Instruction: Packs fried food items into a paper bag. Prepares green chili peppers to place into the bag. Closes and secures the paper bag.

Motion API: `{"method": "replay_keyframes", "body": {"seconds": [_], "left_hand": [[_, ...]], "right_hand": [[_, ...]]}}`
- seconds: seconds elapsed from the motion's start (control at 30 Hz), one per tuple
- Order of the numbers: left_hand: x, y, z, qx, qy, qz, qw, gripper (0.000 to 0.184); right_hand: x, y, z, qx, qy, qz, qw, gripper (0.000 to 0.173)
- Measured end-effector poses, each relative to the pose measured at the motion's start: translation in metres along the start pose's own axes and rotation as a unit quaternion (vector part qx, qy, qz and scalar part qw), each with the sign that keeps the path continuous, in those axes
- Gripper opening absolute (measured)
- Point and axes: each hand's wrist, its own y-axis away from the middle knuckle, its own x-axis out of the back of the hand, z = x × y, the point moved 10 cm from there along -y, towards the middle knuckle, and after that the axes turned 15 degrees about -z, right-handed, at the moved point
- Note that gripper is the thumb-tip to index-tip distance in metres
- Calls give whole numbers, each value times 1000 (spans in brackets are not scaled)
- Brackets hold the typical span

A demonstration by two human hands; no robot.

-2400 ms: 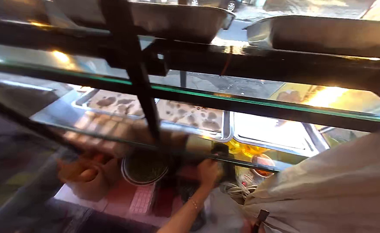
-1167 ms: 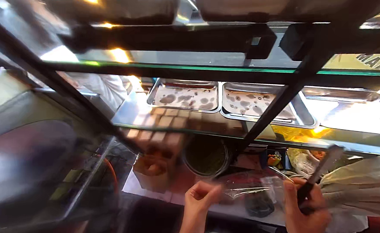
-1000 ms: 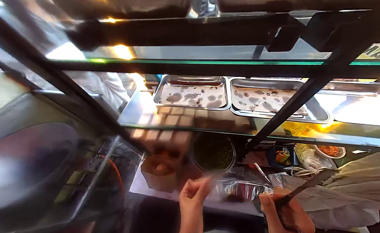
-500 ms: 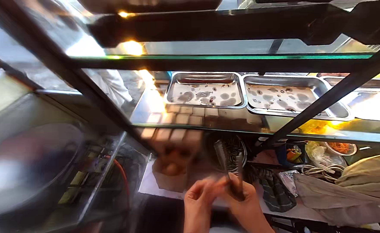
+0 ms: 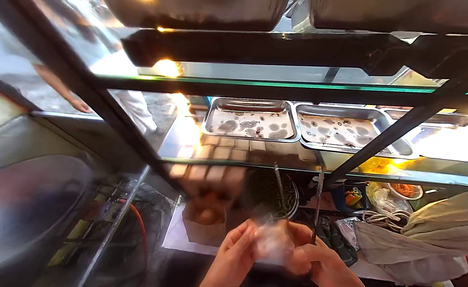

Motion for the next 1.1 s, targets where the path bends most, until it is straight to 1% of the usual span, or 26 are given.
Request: {"method": "replay_keyframes", "body": {"seconds": [0.07, 0.13, 0.17, 0.2, 0.27, 0.33, 0.43, 0.47, 0.5, 0.53, 0.57, 0.6, 0.63, 0.67, 0.7, 0.77, 0.8, 0.83, 0.87, 0.9, 0.93, 0.97, 1.0, 1.03, 1.07, 1.1], "left_hand": [[-4, -6, -4, -10, -16, -6, 1000, 24], [-4, -11, 4, -40, -158, 58, 985, 48], [-4, -11, 12, -57, -275, 111, 953, 54], [-4, -9, 20, -78, -382, 180, 903, 56], [-7, -2, 39, -119, -541, 290, 781, 52], [-13, 5, 58, -158, -621, 323, 696, 42], [-28, 13, 72, -196, -702, 320, 605, 26], [-32, 15, 71, -195, -717, 316, 590, 17], [-35, 16, 65, -179, -721, 304, 596, 9], [-36, 14, 57, -154, -706, 285, 629, 5], [-32, 12, 46, -122, -660, 263, 693, 4], [-26, 9, 32, -85, -576, 237, 778, 6], [-19, 7, 16, -48, -457, 209, 863, 10], [-13, 6, -3, -13, -332, 186, 925, 14], [-9, 7, -21, 18, -217, 164, 962, 18], [-7, 8, -56, 61, -20, 118, 991, 29], [-11, 8, -70, 68, 81, 91, 990, 32], [-15, 6, -80, 62, 172, 66, 981, 34], [-19, 4, -84, 50, 223, 52, 972, 35], [-20, 0, -81, 37, 222, 48, 973, 34], [-20, -4, -74, 17, 163, 54, 985, 27], [-18, -8, -62, -1, 42, 76, 996, 18], [-17, -11, -47, -19, -122, 115, 986, 17], [-21, -13, -32, -39, -307, 155, 938, 21], [-28, -13, -22, -53, -480, 200, 853, 22], [-35, -13, -15, -69, -610, 245, 751, 21]], "right_hand": [[17, 5, -4, 20, 68, 128, 989, 26], [36, 15, -10, 28, 189, 296, 936, 21], [42, 20, -13, 40, 246, 351, 903, 18], [43, 24, -14, 52, 287, 385, 876, 15], [38, 31, -10, 64, 329, 425, 841, 12], [30, 36, -11, 73, 384, 451, 802, 15], [25, 47, -20, 106, 432, 470, 763, 22], [25, 50, -24, 111, 447, 473, 751, 24], [25, 53, -29, 118, 458, 483, 737, 23], [25, 56, -35, 122, 461, 494, 727, 20], [26, 59, -39, 120, 467, 496, 722, 19], [27, 63, -41, 109, 479, 493, 718, 18], [29, 68, -41, 93, 492, 488, 714, 19], [30, 74, -38, 75, 497, 481, 718, 19], [31, 80, -34, 59, 479, 475, 736, 19], [37, 89, -19, 28, 318, 456, 831, 15], [38, 90, -5, 5, 181, 425, 887, 11], [33, 86, 8, -19, 50, 358, 932, 10], [23, 80, 17, -35, -48, 274, 960, 11], [13, 76, 22, -42, -97, 202, 974, 12], [5, 73, 22, -43, -101, 159, 981, 12], [2, 74, 20, -36, -69, 153, 985, 13], [5, 76, 14, -24, 3, 179, 983, 17], [9, 79, 4, -11, 120, 230, 966, 22], [13, 85, -9, 1, 252, 301, 920, 26], [14, 90, -20, 14, 362, 372, 855, 26]]}}
